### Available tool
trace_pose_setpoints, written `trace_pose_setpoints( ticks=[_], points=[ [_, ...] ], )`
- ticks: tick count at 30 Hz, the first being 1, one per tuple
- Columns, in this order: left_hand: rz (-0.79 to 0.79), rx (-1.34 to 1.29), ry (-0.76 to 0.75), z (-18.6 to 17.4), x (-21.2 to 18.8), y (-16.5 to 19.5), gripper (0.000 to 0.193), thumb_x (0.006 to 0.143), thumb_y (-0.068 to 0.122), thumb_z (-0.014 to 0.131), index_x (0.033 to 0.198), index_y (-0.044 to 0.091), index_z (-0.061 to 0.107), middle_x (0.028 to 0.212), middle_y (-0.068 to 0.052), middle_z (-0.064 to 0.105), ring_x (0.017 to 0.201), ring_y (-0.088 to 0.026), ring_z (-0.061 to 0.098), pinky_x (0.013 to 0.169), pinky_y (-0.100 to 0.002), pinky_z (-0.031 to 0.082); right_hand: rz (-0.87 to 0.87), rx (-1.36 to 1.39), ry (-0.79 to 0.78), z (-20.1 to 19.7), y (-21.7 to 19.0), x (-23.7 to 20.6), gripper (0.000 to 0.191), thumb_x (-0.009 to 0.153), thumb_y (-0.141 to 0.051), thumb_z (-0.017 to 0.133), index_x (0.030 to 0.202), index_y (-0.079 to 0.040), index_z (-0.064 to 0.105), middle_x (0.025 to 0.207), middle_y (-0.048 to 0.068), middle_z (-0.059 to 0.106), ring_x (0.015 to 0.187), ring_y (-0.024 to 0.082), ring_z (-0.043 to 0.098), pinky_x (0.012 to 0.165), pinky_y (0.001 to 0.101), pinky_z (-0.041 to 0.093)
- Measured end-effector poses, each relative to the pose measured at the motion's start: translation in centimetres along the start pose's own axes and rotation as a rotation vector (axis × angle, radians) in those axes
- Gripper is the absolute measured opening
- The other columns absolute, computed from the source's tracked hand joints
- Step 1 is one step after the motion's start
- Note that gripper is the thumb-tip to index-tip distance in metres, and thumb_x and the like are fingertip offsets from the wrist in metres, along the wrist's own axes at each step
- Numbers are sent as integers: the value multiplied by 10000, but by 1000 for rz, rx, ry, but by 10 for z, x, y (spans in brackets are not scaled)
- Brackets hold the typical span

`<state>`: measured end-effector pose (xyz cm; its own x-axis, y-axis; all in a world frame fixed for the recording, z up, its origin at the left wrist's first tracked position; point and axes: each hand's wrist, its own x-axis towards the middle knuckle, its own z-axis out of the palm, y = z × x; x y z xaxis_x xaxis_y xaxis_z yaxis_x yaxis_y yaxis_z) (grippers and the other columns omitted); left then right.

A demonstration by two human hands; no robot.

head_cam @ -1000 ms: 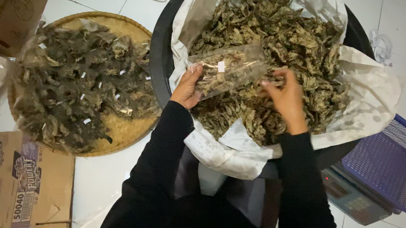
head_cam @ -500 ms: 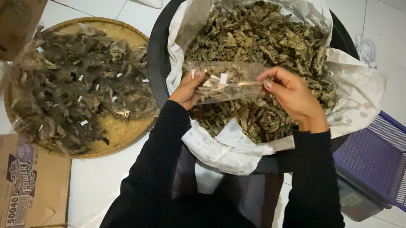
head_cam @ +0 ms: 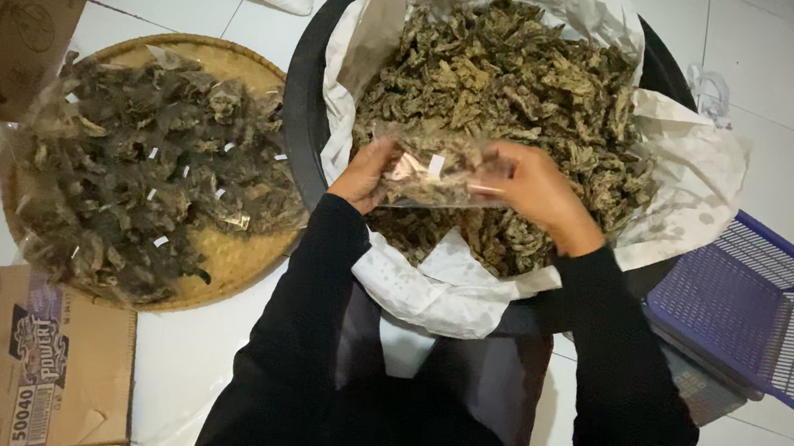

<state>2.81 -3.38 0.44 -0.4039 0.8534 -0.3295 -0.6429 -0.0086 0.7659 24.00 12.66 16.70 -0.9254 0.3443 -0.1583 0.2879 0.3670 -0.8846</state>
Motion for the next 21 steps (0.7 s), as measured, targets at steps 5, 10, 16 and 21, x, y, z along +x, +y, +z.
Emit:
trace_pose_setpoints(
  ticks=[5, 10, 16, 21],
  points=[
    [149, 77, 67, 6, 2, 5, 949, 992, 654, 473, 1637, 36, 155, 1723, -156, 155, 1583, -297, 138, 1243, -486, 197, -73, -264, 219, 12, -17, 6, 382, 824, -259, 844, 1064, -21, 667, 983, 98, 743, 883, 170, 728, 717, 325, 598],
    [196, 314, 385, 8, 8, 2, 905, 913, 510, 634, 1612, 102, 229, 1452, -323, 574, 1377, -455, 532, 1096, -544, 472, -180, -600, 29, 17, -49, 24, 228, 934, -275, 821, 999, -65, 763, 877, 107, 747, 739, 240, 698, 696, 402, 543],
    [32, 658, -126, 8, 13, -3, 910, 1025, 805, 316, 1626, 136, 460, 1568, -201, 537, 1458, -351, 481, 1111, -438, 417, -370, -658, -43, 22, -78, 41, 220, 891, -249, 767, 1046, -93, 774, 897, 105, 744, 756, 261, 697, 706, 409, 542],
    [-300, 334, -344, 23, -12, 8, 1137, 732, 929, 167, 1581, 185, 306, 1500, -192, 511, 1311, -385, 564, 930, -630, 565, -333, -775, -193, 2, -79, 69, 242, 909, -250, 765, 1114, -124, 793, 973, 131, 775, 823, 291, 728, 767, 445, 551]
  ],
)
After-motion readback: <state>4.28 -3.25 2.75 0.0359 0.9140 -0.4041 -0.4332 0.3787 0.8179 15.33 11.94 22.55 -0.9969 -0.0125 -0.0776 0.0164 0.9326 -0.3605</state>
